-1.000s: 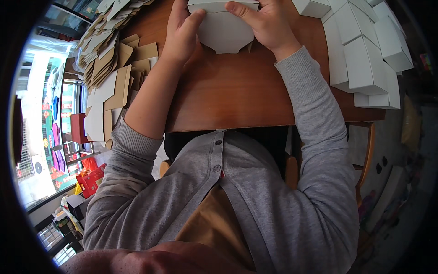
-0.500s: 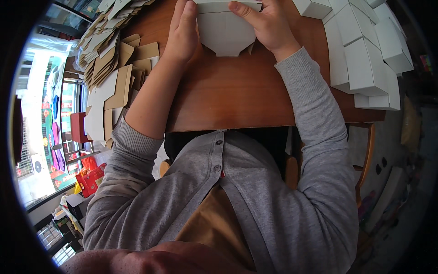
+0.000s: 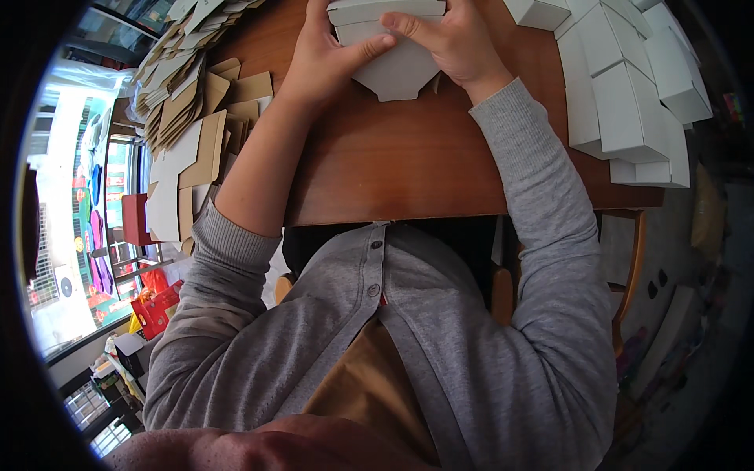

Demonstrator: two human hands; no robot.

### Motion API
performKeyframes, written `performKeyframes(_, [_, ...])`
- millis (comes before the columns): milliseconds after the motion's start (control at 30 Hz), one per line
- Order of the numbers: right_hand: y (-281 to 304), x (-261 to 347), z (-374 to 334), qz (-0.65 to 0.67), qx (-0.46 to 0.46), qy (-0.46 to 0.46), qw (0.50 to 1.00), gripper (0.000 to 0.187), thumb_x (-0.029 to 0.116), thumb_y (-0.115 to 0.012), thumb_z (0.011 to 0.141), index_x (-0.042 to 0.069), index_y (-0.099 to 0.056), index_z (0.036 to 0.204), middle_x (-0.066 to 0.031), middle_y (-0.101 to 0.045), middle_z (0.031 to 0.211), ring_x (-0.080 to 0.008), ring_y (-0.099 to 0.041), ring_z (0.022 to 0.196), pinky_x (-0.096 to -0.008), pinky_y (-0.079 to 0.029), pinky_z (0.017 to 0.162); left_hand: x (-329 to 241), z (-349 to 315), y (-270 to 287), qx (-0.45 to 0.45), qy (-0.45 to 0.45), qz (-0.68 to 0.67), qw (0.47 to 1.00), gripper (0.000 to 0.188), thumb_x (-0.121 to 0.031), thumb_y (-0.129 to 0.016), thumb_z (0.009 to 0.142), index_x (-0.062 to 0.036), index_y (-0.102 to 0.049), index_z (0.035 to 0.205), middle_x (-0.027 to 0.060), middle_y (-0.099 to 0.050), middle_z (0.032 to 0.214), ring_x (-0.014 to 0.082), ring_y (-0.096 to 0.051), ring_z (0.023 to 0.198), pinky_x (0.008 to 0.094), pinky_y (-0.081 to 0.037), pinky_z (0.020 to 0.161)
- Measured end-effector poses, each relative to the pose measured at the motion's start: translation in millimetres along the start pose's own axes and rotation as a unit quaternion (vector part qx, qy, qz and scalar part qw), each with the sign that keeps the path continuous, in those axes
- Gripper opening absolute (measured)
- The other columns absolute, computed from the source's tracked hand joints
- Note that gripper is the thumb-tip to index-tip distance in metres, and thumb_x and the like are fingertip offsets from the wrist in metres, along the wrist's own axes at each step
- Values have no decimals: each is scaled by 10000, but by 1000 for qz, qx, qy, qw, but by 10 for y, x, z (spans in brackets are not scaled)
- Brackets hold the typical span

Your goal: The person assembles small white cardboard boxes by hand. They fold the flat cardboard pieces along pre-scored lines, tuck the flaps into slots, and secure the structure to form a finished box. The person handles the boxes one at a time, placing the completed units into a growing stack on the right side of the table.

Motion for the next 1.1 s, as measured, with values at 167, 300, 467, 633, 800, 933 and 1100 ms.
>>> performKeyframes(167, [22, -107, 17, -18, -24, 63, 998, 828, 246, -871, 866, 14, -410, 1514, -112, -488, 1455, -214, -472, 1355, -364, -363, 1174, -38, 10, 2, -6, 26, -1, 1000, 986, -173, -913, 803, -69, -319, 1584, 178, -438, 1464, 275, -520, 1320, 430, -467, 1100])
performKeyframes(300, [54, -158, 54, -77, -31, 90, 992, 913, 254, -855, 876, 20, -334, 1587, -159, -457, 1526, -271, -454, 1408, -393, -326, 1210, -42, 7, -20, -1, 101, -104, 989, 942, -155, -895, 825, -68, -330, 1574, 191, -458, 1448, 275, -522, 1329, 423, -479, 1088])
performKeyframes(467, [10, -227, 45, -83, -33, 97, 991, 946, 270, -806, 924, 41, -231, 1640, -232, -406, 1587, -331, -422, 1452, -442, -317, 1220, -22, 21, -26, -66, -60, 69, 994, 918, -143, -878, 842, -26, -320, 1561, 194, -517, 1412, 294, -546, 1313, 419, -487, 1079])
performKeyframes(633, [-6, -186, 1, -157, -50, 120, 979, 945, 288, -784, 945, 51, -201, 1650, -265, -412, 1569, -366, -416, 1454, -470, -319, 1218, -165, 16, 7, -19, 5, 88, 996, 885, -156, -885, 832, -9, -346, 1518, 210, -502, 1423, 318, -533, 1323, 426, -465, 1095])
performKeyframes(800, [-48, -203, 10, -147, -66, 132, 978, 915, 314, -778, 948, 25, -243, 1631, -266, -432, 1547, -359, -429, 1445, -463, -324, 1214, -51, -4, -42, -58, -15, -8, 998, 832, -176, -903, 810, -12, -411, 1462, 218, -507, 1406, 338, -532, 1315, 432, -454, 1099])
performKeyframes(933, [-15, -204, 15, -187, -57, 157, 968, 827, 331, -768, 955, -16, -338, 1570, -238, -454, 1531, -324, -460, 1415, -434, -345, 1197, -12, 6, -9, -45, -62, 99, 992, 814, -173, -902, 806, -11, -429, 1448, 212, -510, 1403, 344, -536, 1309, 433, -457, 1094])
performKeyframes(1100, [-28, -150, -4, -172, -41, 137, 975, 699, 351, -747, 971, -23, -439, 1475, -201, -472, 1519, -278, -478, 1376, -407, -359, 1171, -46, 10, 5, -44, -50, 98, 993, 788, -174, -892, 815, -11, -435, 1436, 220, -517, 1393, 353, -541, 1299, 443, -454, 1093])
Point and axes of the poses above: each hand's wrist, its own z-axis towards the middle knuckle, its own y-axis out of the back of the hand, x = y × z, the point moved 2 cm from there along z, towards the middle knuckle
